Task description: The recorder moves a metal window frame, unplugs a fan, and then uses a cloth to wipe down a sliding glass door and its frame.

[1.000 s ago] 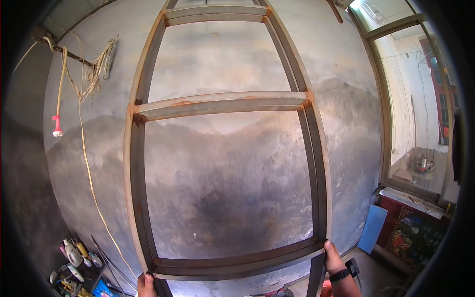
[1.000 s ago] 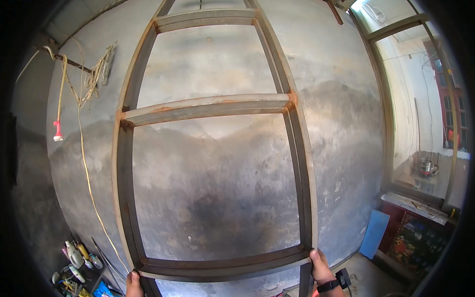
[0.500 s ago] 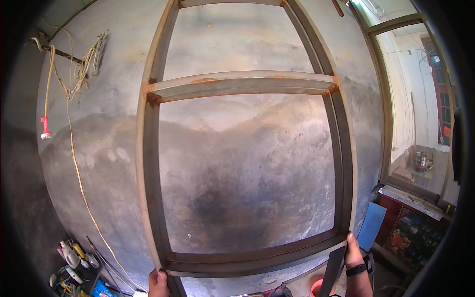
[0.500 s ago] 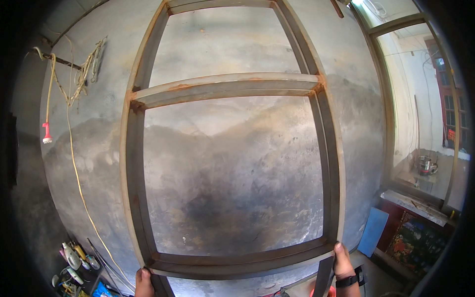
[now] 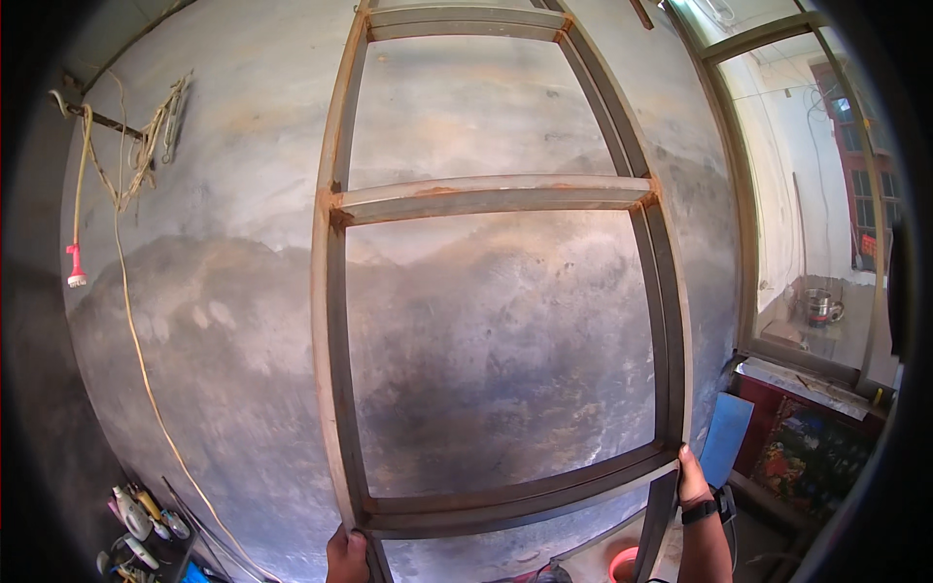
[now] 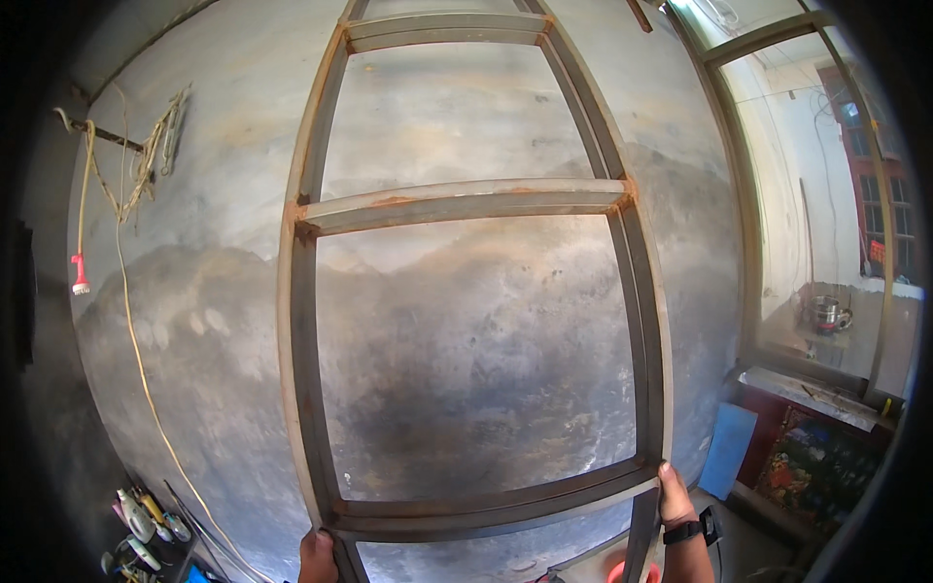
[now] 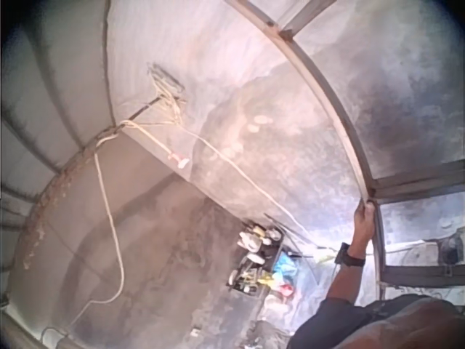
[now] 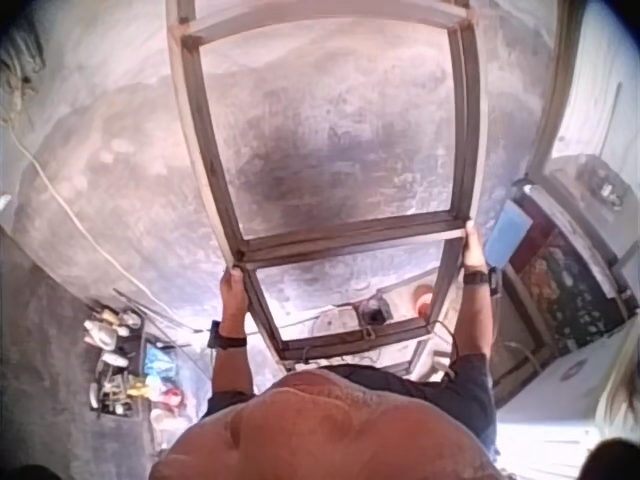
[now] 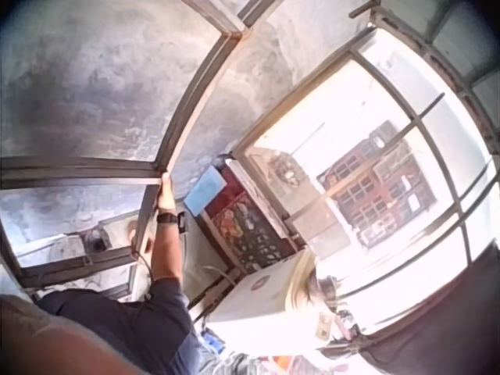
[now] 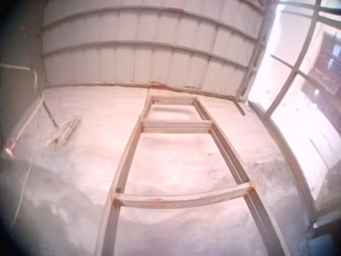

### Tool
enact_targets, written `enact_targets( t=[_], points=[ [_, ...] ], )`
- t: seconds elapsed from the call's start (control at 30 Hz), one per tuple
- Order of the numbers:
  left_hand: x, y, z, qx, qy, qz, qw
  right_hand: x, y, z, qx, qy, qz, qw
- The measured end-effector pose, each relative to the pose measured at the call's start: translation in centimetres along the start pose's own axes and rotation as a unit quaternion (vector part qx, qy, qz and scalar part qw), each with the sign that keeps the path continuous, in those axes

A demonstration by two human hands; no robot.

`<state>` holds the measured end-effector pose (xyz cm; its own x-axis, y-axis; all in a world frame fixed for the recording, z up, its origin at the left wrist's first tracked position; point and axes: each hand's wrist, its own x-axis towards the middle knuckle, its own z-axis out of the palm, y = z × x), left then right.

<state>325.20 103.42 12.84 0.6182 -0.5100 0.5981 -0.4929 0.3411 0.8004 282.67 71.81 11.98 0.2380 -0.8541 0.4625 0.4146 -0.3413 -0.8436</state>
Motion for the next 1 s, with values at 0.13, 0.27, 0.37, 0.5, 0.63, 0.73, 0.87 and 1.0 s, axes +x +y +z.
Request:
enact_targets(
  t=[0.13, 0.27, 0.37, 0.5, 0.63, 0.73, 0.87, 1.0],
  points=[
    [0.7, -1.7, -0.7, -0.018, -0.006, -0.034, 0.999, 1.6, 2.1, 0.6, -0.006, 0.008, 0.029, 1.0],
    [0.9, -1.8, -1.1, -0.082, -0.014, -0.027, 0.996, 3.2, 3.7, 2.4, -0.003, -0.002, 0.054, 0.999],
    [0.6, -1.8, -1.3, -0.085, -0.032, -0.025, 0.996, 3.2, 5.2, 1.1, -0.005, 0.027, 0.044, 0.999],
    [1.3, -3.0, -1.1, -0.071, -0.003, -0.031, 0.997, 2.6, 5.9, 0.7, -0.026, 0.038, 0.044, 0.998],
    [1.6, -6.1, -2.7, -0.057, -0.068, -0.099, 0.991, -0.7, 5.0, 1.2, -0.087, 0.015, 0.071, 0.994],
    [2.1, -7.9, -2.8, -0.091, -0.076, -0.078, 0.99, -2.7, 4.7, 3.3, -0.092, 0.03, 0.069, 0.993],
    [2.1, -7.5, -2.4, -0.115, -0.11, -0.137, 0.978, -3.7, 6.4, 1.5, -0.117, 0.001, 0.006, 0.993],
    [-0.8, -13.4, -3.6, -0.178, -0.112, -0.162, 0.964, -7.1, 11.5, -1.5, -0.112, 0.03, 0.032, 0.993]
  ],
)
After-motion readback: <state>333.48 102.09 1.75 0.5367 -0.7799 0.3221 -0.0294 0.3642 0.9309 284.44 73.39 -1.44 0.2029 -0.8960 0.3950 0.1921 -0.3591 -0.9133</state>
